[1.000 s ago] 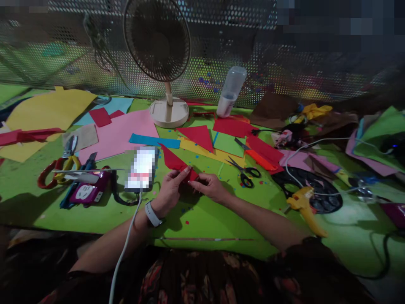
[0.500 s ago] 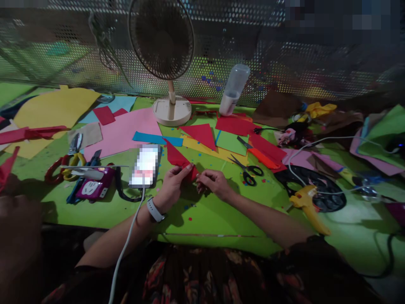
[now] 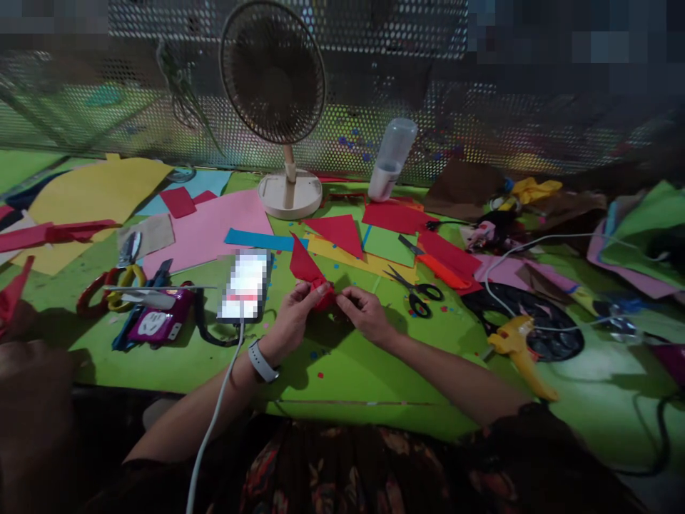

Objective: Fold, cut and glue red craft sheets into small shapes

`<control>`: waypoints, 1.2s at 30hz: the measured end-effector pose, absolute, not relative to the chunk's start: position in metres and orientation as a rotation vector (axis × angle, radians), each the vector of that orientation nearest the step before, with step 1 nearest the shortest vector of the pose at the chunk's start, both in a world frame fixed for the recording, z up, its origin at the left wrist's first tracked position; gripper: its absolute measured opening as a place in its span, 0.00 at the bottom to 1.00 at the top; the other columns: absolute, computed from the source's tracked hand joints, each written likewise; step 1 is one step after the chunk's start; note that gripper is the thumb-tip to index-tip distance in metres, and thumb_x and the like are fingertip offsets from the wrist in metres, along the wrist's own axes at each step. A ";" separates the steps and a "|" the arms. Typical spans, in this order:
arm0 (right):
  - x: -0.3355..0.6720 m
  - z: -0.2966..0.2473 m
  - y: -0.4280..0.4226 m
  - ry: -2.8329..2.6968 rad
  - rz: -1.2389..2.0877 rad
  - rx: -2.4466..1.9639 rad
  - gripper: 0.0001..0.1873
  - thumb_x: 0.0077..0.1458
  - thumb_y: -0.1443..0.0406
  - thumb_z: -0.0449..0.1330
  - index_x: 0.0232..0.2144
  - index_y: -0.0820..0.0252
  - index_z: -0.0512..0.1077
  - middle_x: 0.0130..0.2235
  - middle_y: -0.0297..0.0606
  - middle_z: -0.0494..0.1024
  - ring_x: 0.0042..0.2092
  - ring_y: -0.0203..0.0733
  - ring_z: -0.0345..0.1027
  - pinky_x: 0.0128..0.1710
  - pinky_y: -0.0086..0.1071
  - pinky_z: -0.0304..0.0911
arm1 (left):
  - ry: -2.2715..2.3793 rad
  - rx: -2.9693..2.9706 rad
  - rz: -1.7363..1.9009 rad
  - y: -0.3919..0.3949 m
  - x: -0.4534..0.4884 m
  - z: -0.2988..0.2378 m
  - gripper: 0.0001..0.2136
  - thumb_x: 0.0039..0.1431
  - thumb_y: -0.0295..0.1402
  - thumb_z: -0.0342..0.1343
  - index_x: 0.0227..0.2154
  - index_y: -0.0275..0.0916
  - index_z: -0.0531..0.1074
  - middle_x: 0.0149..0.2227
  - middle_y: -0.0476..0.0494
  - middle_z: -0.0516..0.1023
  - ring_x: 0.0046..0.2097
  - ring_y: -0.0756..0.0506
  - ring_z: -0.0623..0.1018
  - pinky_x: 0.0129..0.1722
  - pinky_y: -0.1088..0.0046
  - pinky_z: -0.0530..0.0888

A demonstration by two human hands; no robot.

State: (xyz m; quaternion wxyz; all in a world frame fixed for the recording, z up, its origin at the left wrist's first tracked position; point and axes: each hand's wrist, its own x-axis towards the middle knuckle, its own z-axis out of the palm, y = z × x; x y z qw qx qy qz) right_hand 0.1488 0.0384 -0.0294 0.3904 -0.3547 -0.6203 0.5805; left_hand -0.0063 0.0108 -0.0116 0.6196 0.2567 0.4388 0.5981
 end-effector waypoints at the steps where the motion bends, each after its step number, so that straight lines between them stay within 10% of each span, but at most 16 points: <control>1: 0.149 -0.029 0.038 -1.574 1.445 -0.907 0.13 0.57 0.55 0.58 0.31 0.58 0.70 0.26 0.30 0.71 0.27 0.33 0.66 0.26 0.27 0.63 | 0.999 0.621 1.374 0.011 -0.007 -0.012 0.08 0.47 0.34 0.68 0.31 0.40 0.79 0.32 0.50 0.81 0.33 0.51 0.77 0.36 0.77 0.72; 17: 0.154 -0.020 0.052 -1.174 1.523 -0.938 0.15 0.50 0.53 0.64 0.31 0.58 0.70 0.22 0.27 0.69 0.21 0.30 0.58 0.20 0.26 0.56 | 0.890 1.067 0.717 0.005 -0.019 0.000 0.12 0.48 0.34 0.67 0.37 0.36 0.78 0.33 0.45 0.79 0.33 0.49 0.75 0.34 0.76 0.72; 31: 0.156 -0.014 0.050 -1.049 1.577 -0.983 0.18 0.47 0.54 0.67 0.18 0.60 0.70 0.16 0.28 0.71 0.16 0.30 0.61 0.17 0.26 0.60 | 1.099 0.651 1.600 0.025 -0.034 -0.005 0.13 0.46 0.33 0.69 0.37 0.40 0.77 0.30 0.50 0.78 0.30 0.54 0.75 0.31 0.81 0.71; 36: 0.151 -0.017 0.051 -0.987 1.563 -0.981 0.21 0.47 0.51 0.66 0.16 0.60 0.69 0.15 0.29 0.70 0.16 0.30 0.60 0.16 0.26 0.57 | 0.895 0.413 1.527 0.023 -0.027 0.000 0.26 0.48 0.58 0.59 0.39 0.40 0.76 0.32 0.46 0.80 0.34 0.49 0.79 0.36 0.73 0.75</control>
